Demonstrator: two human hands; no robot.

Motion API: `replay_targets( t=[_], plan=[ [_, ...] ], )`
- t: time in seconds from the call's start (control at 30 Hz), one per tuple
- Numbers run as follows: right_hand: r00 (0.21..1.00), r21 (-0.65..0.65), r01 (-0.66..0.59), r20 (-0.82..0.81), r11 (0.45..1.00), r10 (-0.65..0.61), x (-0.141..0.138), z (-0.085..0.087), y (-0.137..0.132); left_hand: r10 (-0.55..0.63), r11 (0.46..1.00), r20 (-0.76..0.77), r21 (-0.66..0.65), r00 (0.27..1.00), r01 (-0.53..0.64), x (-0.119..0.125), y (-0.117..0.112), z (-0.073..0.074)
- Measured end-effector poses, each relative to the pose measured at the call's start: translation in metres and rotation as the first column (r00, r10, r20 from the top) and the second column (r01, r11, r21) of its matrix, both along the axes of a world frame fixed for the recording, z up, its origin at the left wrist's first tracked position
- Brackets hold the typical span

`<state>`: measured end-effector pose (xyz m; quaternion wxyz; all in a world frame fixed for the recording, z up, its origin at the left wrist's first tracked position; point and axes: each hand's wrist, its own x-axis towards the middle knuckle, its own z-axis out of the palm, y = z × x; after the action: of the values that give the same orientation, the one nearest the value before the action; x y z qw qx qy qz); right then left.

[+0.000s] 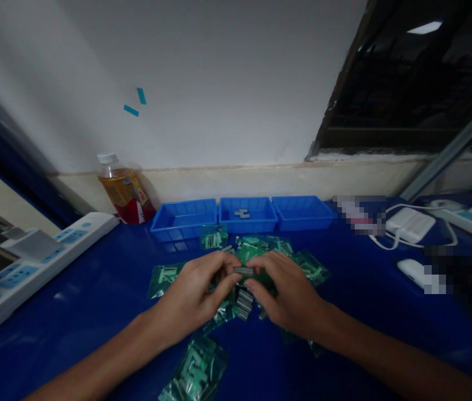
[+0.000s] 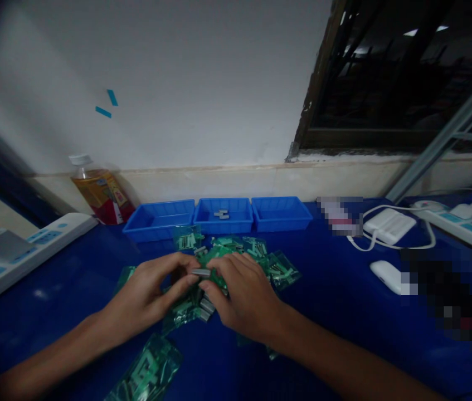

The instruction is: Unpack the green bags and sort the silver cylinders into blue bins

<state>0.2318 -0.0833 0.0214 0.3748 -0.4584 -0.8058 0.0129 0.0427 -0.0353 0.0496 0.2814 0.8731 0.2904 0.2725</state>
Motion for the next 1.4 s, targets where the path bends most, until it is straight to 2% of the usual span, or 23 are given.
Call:
replay_targets(
  t=[0.13, 0.3, 0.53, 0.77, 0.93, 1.1, 1.23, 1.4],
  plan=[
    [1.000, 0.061, -0.006, 0.022, 0.998, 0.004, -0.0002, 0.0000, 0.0008, 0.004, 1.000, -0.026, 0.031, 1.000, -0.003, 0.0010, -0.0004, 0.0001],
    [0.999, 0.044, -0.007, 0.047, 0.999, 0.005, -0.0014, 0.0042, -0.0003, -0.008, 0.999, -0.057, 0.050, 0.998, 0.011, -0.0010, -0.0008, -0.0014],
    [1.000, 0.003, -0.026, -0.005, 1.000, 0.026, -0.0015, 0.0047, -0.0008, -0.076, 0.974, -0.014, 0.214, 0.997, 0.078, -0.0049, 0.0005, -0.0019],
    [0.999, 0.099, -0.038, 0.005, 0.994, 0.038, -0.0012, 0.0040, -0.0027, -0.020, 0.972, -0.048, 0.232, 0.999, 0.031, -0.0023, -0.0013, 0.0007],
    [0.998, 0.091, -0.023, 0.055, 0.996, 0.018, -0.0021, 0.0046, -0.0044, -0.032, 0.968, -0.083, 0.247, 0.996, 0.052, -0.0017, -0.0017, -0.0007],
    [1.000, 0.079, -0.016, -0.003, 0.997, 0.016, -0.0020, 0.0030, -0.0020, -0.043, 0.969, -0.031, 0.240, 0.999, 0.049, -0.0038, -0.0011, -0.0025],
    [0.999, 0.043, -0.023, -0.021, 0.999, 0.024, -0.0019, 0.0025, -0.0008, -0.073, 0.956, -0.001, 0.284, 0.997, 0.070, -0.0040, -0.0025, -0.0022],
    [0.999, 0.075, -0.036, -0.037, 0.997, 0.038, -0.0023, 0.0041, -0.0030, -0.020, 0.951, 0.016, 0.308, 1.000, 0.014, -0.0029, -0.0042, -0.0027]
  ],
)
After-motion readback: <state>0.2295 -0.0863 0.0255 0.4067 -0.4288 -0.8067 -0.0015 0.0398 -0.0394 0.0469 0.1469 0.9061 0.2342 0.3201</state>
